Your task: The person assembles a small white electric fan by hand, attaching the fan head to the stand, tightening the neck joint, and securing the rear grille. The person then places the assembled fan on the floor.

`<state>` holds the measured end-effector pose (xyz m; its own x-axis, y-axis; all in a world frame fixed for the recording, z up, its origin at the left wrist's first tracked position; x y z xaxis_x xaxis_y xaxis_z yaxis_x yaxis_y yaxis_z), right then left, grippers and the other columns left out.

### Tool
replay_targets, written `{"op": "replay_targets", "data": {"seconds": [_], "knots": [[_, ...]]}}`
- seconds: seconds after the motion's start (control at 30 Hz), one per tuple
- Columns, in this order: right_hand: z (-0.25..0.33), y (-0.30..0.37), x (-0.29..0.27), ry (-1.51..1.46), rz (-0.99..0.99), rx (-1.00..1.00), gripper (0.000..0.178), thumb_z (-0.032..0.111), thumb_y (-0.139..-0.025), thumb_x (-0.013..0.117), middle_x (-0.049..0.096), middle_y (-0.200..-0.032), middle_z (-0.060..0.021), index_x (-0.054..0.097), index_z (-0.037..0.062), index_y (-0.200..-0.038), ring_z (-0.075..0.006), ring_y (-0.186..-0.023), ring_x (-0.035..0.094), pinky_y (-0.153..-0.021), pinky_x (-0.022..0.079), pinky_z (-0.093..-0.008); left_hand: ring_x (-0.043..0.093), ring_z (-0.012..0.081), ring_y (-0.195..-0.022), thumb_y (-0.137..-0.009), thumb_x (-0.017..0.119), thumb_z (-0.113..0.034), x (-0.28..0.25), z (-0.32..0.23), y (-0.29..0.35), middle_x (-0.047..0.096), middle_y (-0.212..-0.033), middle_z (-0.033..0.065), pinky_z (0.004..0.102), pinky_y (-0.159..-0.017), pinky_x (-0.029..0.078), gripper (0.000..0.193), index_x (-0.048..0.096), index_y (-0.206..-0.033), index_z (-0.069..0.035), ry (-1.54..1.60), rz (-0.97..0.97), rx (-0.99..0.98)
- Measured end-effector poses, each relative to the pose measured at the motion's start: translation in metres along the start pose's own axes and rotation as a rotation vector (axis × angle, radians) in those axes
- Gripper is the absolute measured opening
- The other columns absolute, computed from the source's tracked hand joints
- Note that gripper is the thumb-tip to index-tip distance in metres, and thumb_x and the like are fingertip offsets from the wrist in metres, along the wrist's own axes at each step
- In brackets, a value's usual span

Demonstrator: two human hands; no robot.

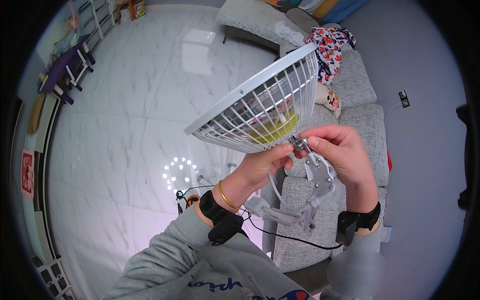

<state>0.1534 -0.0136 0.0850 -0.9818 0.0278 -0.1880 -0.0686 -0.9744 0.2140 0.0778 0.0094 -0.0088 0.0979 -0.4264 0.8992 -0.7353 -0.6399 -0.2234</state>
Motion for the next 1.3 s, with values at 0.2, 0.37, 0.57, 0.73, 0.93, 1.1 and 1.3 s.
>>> {"op": "replay_targets", "data": {"seconds": [0.2, 0.37, 0.57, 0.73, 0.93, 1.1, 1.3], "knots": [[0.003, -0.015, 0.001, 0.113, 0.209, 0.026, 0.016, 0.004, -0.078, 0.059, 0.063, -0.079, -0.0070, 0.061, -0.0041, -0.091, -0.0093, -0.071, 0.059, -0.062, 0.047, -0.0195, 0.055, 0.0139, -0.081, -0.083, 0.052, -0.015, -0.003, 0.000, 0.001, 0.059, -0.091, 0.0063, 0.0227, -0.061, 0.042, 0.023, 0.054, -0.102, -0.002, 0.025, 0.027, 0.001], [0.009, -0.024, 0.003, 0.144, 0.279, 0.019, 0.013, 0.002, -0.073, 0.060, 0.063, -0.076, -0.0060, 0.062, -0.0043, -0.084, -0.0077, -0.068, 0.058, -0.061, 0.047, -0.0183, 0.054, 0.0137, -0.081, -0.082, 0.052, -0.016, -0.007, 0.001, 0.003, 0.058, -0.091, 0.0059, 0.0227, -0.060, 0.041, 0.027, 0.052, -0.105, -0.002, 0.016, 0.015, -0.014], [0.017, -0.023, 0.006, 0.350, 0.252, -0.125, 0.009, 0.001, -0.067, 0.059, 0.059, -0.066, -0.0009, 0.060, -0.0021, -0.075, -0.0040, -0.060, 0.056, -0.056, 0.045, -0.0168, 0.054, 0.0151, -0.081, -0.080, 0.053, -0.014, -0.011, 0.003, 0.004, 0.056, -0.095, 0.0063, 0.0235, -0.059, 0.041, 0.035, 0.047, -0.113, -0.003, 0.016, 0.020, 0.005], [0.016, -0.025, 0.003, 0.318, 0.181, -0.211, 0.005, -0.001, -0.065, 0.057, 0.052, -0.061, 0.0047, 0.055, 0.0005, -0.070, -0.0003, -0.058, 0.047, -0.052, 0.040, -0.0152, 0.056, 0.0168, -0.080, -0.078, 0.054, -0.013, -0.017, -0.002, 0.002, 0.055, -0.095, 0.0071, 0.0233, -0.057, 0.042, 0.041, 0.042, -0.116, -0.003, 0.074, 0.005, 0.018], [0.014, -0.020, -0.011, 0.088, 0.041, -0.203, 0.008, -0.005, -0.067, 0.054, 0.056, -0.070, 0.0008, 0.054, -0.0001, -0.074, -0.0026, -0.061, 0.052, -0.054, 0.041, -0.0157, 0.052, 0.0167, -0.080, -0.072, 0.062, -0.022, -0.021, 0.006, -0.001, 0.051, -0.090, 0.0081, 0.0225, -0.057, 0.040, 0.051, 0.041, -0.115, -0.006, -0.012, -0.096, -0.061], [0.009, -0.013, -0.003, -0.053, 0.081, -0.138, 0.009, -0.006, -0.068, 0.052, 0.058, -0.072, -0.0014, 0.053, -0.0016, -0.075, -0.0070, -0.062, 0.056, -0.055, 0.045, -0.0185, 0.053, 0.0153, -0.080, -0.072, 0.063, -0.022, -0.019, 0.008, 0.001, 0.053, -0.092, 0.0070, 0.0227, -0.059, 0.042, 0.053, 0.041, -0.116, -0.005, -0.016, -0.052, -0.096], [0.030, 0.002, 0.007, 0.319, 0.109, -0.425, 0.012, -0.006, -0.063, 0.053, 0.059, -0.071, -0.0034, 0.059, -0.0005, -0.072, -0.0100, -0.064, 0.057, -0.055, 0.045, -0.0209, 0.053, 0.0142, -0.080, -0.072, 0.064, -0.022, -0.018, 0.008, 0.004, 0.054, -0.091, 0.0059, 0.0231, -0.059, 0.042, 0.054, 0.040, -0.117, -0.004, -0.005, -0.055, -0.081]]}}
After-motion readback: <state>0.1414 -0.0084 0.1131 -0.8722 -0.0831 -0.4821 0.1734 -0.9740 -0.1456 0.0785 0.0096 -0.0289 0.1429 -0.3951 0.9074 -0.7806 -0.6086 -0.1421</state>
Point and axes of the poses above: each hand's wrist, its own y-axis away from the middle knuckle, its own x-axis out of the palm, z = x × y, the point moved 7 cm from there along -y, towards the middle knuckle
